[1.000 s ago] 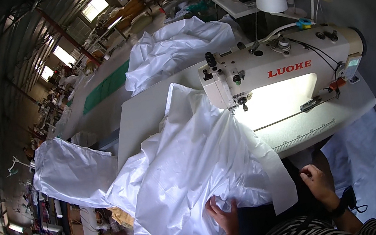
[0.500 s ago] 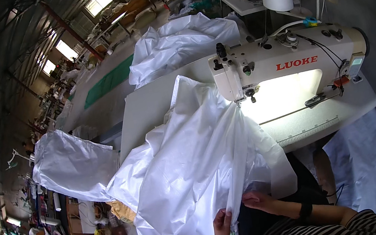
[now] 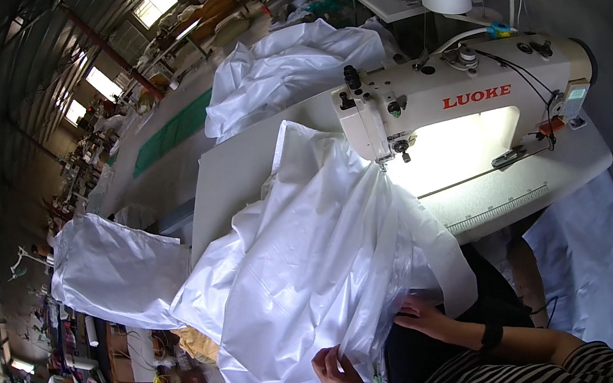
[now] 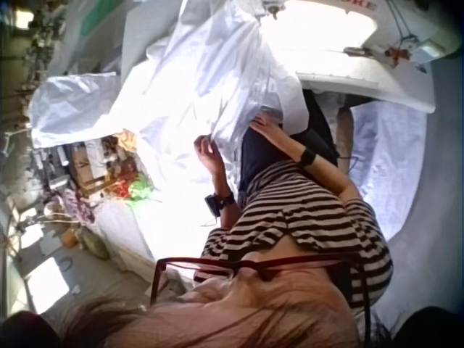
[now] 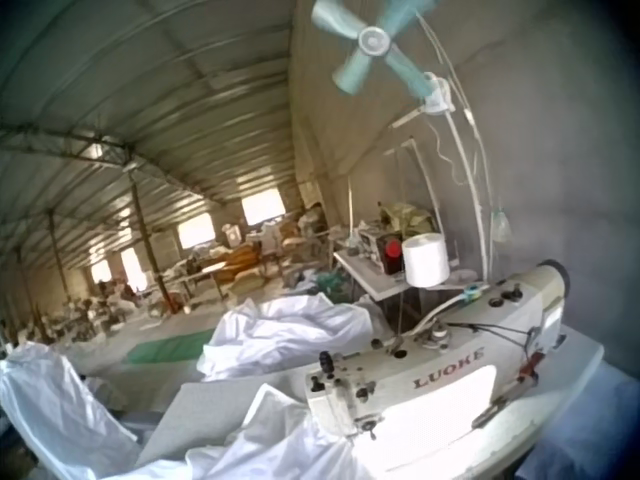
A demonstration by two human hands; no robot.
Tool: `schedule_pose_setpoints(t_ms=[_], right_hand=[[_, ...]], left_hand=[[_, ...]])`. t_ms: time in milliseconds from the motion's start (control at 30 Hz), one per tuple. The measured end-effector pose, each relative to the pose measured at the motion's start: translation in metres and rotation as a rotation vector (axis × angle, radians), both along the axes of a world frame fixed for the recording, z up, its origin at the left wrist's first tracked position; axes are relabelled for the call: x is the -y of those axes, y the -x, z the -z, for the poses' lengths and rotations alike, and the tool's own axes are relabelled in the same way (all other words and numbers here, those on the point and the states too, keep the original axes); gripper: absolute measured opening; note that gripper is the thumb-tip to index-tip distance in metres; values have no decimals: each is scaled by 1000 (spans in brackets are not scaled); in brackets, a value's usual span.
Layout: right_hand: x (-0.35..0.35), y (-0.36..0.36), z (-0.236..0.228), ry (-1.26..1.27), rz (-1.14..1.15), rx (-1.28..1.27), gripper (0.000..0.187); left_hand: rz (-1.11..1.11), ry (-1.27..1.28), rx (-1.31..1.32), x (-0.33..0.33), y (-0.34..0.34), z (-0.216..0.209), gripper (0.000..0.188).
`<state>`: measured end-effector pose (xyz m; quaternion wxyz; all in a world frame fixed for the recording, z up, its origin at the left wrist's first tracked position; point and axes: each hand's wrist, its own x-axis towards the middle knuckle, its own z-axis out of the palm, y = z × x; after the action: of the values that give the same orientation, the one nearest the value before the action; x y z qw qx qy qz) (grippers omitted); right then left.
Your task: The person is sewing large white plastic sheets together using an industrial sewing machine.
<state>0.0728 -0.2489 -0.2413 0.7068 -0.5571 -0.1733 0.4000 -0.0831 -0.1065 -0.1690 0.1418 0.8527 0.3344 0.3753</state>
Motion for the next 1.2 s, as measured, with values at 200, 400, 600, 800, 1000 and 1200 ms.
schedule_pose_setpoints(t_ms=[200,400,600,800,1000,1200], right_hand=[[47,16,-71,87,-319,66,30],[93,19,-126,61,-363,557,19],[95,25,-128,55,-454,1222,13],[125,11,-144,84,-214,1329,25],[147,-11,-84,633,167,1388,36],[133,-21,-114,170,233,1448,23]], left_hand=[[258,636,22,21,11,-40,10],[551,794,-71,67,-11,-64,12],[533,1348,68,90,-22,-59,12],[394,1096,-51,101,-22,-36,17],[435,1254,74,119,-34,-58,7],[391,1238,71,117,-36,-51,7]])
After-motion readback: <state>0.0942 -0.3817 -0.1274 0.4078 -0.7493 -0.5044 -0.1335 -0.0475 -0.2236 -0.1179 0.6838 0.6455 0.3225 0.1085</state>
